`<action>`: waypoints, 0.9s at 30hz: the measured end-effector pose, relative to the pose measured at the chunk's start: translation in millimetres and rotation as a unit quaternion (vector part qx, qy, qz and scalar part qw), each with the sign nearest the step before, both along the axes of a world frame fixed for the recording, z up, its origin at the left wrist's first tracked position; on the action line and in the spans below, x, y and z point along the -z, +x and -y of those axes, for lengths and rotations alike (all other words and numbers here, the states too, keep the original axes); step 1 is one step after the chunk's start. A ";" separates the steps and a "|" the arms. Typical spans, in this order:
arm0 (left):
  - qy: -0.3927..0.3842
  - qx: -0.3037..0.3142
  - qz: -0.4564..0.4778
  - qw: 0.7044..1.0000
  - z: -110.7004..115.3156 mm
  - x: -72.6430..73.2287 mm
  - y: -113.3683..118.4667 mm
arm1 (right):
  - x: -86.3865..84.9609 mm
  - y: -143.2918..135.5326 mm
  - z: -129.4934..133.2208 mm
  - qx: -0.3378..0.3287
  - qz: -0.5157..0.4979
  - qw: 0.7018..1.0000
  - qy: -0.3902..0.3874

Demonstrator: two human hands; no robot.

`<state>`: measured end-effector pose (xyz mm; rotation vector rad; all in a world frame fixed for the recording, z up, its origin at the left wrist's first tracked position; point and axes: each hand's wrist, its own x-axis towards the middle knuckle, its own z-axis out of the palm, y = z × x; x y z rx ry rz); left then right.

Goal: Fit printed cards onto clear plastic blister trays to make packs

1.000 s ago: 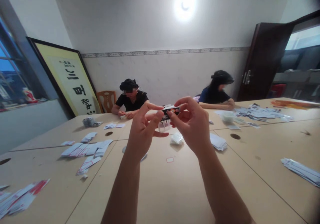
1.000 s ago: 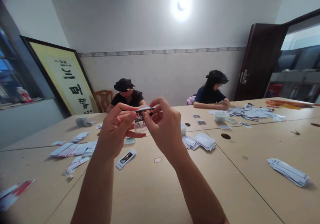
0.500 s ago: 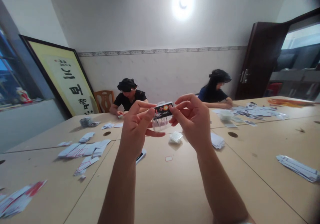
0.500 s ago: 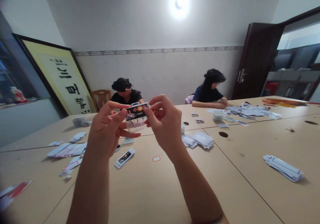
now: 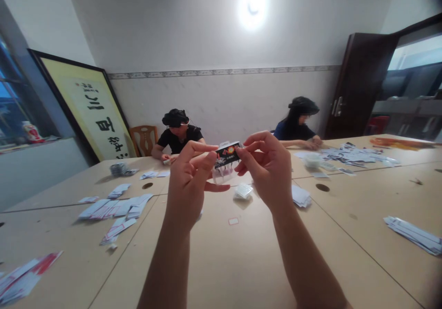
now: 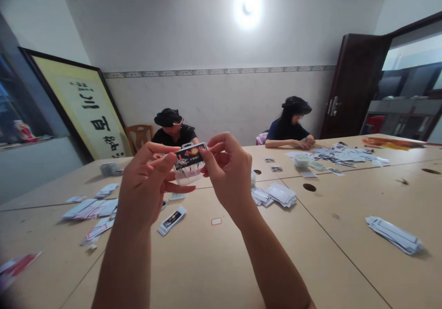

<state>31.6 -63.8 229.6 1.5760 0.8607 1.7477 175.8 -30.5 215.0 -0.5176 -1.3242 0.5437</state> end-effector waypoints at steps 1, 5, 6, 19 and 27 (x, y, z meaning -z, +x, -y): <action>0.003 0.001 -0.003 1.000 -0.2 0.5 -0.5 | 0.0 0.0 0.6 0.001 -0.001 1.000 0.000; 0.011 0.003 -0.017 1.000 -0.8 2.1 -3.3 | 0.2 -0.5 1.3 0.011 -0.001 1.000 -0.002; 0.013 0.002 -0.020 1.000 -0.4 2.2 -3.4 | 0.1 -0.6 1.3 0.012 -0.002 1.000 -0.003; 0.018 -0.014 -0.033 0.999 3.9 3.6 6.1 | -3.9 5.7 0.8 -0.017 -0.012 1.000 -0.017; 0.022 -0.010 -0.032 0.999 0.4 4.8 7.9 | -4.6 5.9 0.5 -0.017 -0.023 0.999 -0.020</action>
